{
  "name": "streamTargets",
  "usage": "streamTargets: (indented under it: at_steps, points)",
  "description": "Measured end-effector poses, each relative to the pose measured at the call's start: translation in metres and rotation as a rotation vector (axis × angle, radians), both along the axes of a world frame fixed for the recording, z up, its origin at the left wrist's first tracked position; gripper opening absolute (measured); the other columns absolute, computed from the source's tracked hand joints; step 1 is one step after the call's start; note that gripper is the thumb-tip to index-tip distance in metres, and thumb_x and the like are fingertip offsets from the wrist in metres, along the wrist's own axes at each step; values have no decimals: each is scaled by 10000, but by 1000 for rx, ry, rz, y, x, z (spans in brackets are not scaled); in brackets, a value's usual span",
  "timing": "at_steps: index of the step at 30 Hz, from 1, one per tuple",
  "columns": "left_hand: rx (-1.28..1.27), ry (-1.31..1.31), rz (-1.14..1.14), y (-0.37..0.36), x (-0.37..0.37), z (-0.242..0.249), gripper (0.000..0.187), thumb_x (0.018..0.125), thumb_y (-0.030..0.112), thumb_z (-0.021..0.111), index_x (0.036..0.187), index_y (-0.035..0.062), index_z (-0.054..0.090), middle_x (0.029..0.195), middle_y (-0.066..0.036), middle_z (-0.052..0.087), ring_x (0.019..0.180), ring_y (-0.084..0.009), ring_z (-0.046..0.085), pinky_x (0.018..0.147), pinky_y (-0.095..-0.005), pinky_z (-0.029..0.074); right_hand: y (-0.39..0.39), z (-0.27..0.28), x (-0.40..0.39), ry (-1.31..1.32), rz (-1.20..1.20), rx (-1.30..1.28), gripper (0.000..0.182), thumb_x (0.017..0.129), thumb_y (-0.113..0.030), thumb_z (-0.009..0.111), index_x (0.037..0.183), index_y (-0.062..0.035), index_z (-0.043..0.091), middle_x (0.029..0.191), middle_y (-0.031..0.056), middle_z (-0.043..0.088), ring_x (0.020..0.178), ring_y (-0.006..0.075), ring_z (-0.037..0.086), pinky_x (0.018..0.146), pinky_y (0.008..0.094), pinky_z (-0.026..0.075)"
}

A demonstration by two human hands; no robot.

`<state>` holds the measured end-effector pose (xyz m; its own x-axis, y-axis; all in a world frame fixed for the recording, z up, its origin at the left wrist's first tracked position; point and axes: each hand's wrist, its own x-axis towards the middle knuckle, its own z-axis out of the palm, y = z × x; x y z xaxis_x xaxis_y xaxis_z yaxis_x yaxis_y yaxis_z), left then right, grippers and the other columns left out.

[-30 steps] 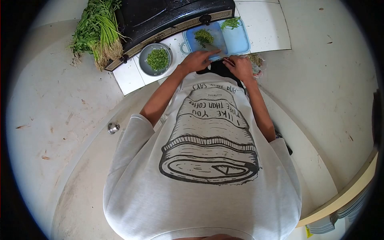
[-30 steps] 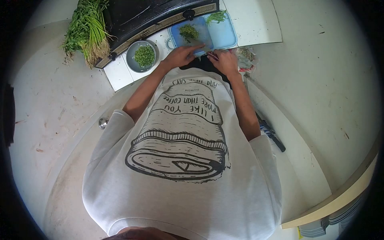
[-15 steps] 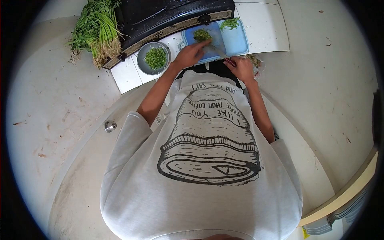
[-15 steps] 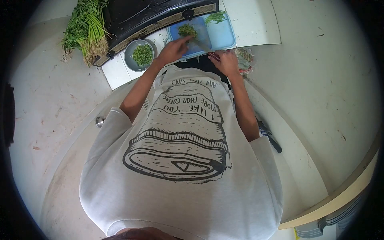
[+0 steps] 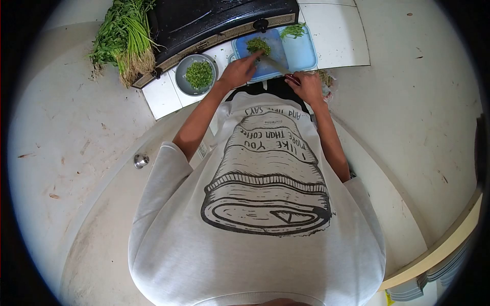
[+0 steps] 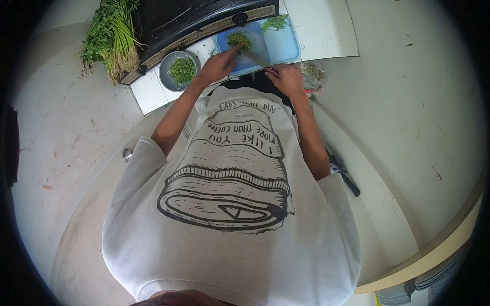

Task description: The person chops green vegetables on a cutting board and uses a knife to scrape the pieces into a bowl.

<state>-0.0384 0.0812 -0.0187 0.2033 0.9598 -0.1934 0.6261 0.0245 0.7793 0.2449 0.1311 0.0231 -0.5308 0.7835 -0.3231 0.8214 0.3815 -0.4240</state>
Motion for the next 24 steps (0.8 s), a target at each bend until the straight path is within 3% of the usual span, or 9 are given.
streamTargets:
  at_steps: [4, 6, 11, 13, 14, 16, 17, 19, 24]
  points:
    - [-55, 15, -276, -5, 10, 9, 655, 928, 133, 623, 1537, 257, 416, 1132, -174, 717, 958, -400, 706, 817, -503, 579, 1, -7, 1, 39, 9, 8, 292, 854, -397, 766, 883, -107, 781, 816, 110, 744, 804, 315, 696, 865, 454, 487]
    - [-46, 72, -194, -8, 13, 5, 658, 902, 101, 616, 1519, 240, 434, 1037, -189, 713, 888, -407, 704, 777, -512, 578, 1, -9, 3, 48, 16, 16, 287, 849, -395, 770, 888, -111, 786, 802, 112, 741, 798, 323, 696, 861, 460, 491]
    - [-89, 192, 105, 0, -10, -5, 630, 906, 123, 613, 1508, 223, 455, 1025, -209, 713, 886, -404, 705, 766, -506, 575, -4, -14, 10, 137, 48, 127, 303, 873, -422, 751, 903, -123, 789, 782, 131, 732, 722, 364, 681, 774, 464, 520]
    - [-153, 69, 193, 1, -10, 13, 681, 913, 115, 611, 1551, 240, 408, 1027, -205, 715, 871, -395, 708, 753, -498, 572, -6, -15, 8, 154, -151, -139, 404, 942, -470, 686, 892, -79, 772, 722, 123, 711, 593, 289, 652, 641, 387, 521]
    - [-153, 69, 194, 0, -6, 18, 681, 913, 115, 611, 1551, 240, 408, 1027, -205, 715, 871, -395, 708, 753, -498, 572, -5, -17, 7, 154, -150, -139, 404, 942, -470, 686, 892, -79, 772, 722, 123, 711, 593, 289, 652, 641, 387, 521]
    - [5, -160, 49, -2, 3, 26, 750, 922, 101, 604, 1599, 278, 334, 980, -191, 712, 836, -387, 706, 732, -479, 568, -2, -19, -1, 372, -384, -654, 528, 1006, -518, 602, 900, -21, 747, 645, 77, 645, 513, 170, 573, 529, 310, 461]
    - [6, -158, 51, -4, 9, 30, 750, 922, 101, 604, 1599, 278, 334, 980, -191, 712, 836, -387, 706, 732, -479, 568, -1, -19, -6, 374, -381, -654, 528, 1006, -518, 602, 900, -21, 747, 645, 77, 645, 513, 170, 573, 529, 310, 461]
    - [-45, -101, -186, -6, 21, 34, 793, 926, 85, 597, 1620, 309, 287, 936, -175, 703, 809, -377, 702, 733, -461, 571, 1, -16, -15, 558, -505, -937, 527, 1067, -471, 531, 933, 4, 717, 601, 12, 544, 510, 82, 493, 496, 253, 396]
    - [-61, 90, -234, -12, 31, 19, 851, 921, 92, 597, 1636, 334, 204, 912, -186, 694, 767, -385, 701, 720, -490, 596, 5, -7, -20, 642, -591, -1072, 534, 1061, -468, 544, 927, 22, 707, 586, 20, 532, 492, 98, 479, 476, 260, 376]
